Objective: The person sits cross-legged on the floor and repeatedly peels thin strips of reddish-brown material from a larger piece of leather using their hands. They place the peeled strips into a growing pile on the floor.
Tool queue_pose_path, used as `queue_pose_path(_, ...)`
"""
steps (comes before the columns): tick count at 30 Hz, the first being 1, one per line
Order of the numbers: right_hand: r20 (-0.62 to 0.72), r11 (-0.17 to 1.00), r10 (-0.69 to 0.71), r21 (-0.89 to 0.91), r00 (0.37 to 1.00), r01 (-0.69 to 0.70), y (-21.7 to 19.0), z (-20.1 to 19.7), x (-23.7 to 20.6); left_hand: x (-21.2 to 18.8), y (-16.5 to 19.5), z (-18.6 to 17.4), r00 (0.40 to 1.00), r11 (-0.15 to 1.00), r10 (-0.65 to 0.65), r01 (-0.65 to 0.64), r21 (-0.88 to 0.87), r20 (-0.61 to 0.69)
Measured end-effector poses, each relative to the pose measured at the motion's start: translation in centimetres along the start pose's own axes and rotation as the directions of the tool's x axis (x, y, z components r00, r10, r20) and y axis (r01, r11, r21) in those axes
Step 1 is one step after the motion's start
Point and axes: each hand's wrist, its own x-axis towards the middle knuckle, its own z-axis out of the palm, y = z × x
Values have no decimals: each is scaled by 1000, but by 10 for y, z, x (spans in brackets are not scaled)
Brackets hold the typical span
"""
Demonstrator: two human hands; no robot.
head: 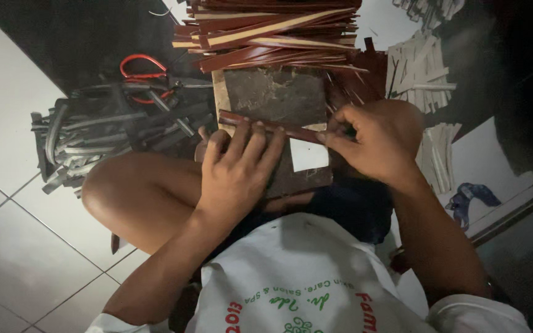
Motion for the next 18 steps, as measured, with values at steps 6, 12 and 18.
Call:
queue_pose_path(6, 23, 997, 41, -67, 999, -39, 1, -2, 1, 1, 6, 3, 999, 1000, -11, 11, 21, 31)
queue_pose_path(12, -54, 998, 21, -53, 998, -24, -12, 3, 1, 4, 20, 13, 999, 991, 14, -8, -134, 46)
queue_pose_path(18, -77, 995, 34, -95, 996, -41, -30, 11, 3, 0, 16, 12, 999, 996, 53, -53, -73, 6)
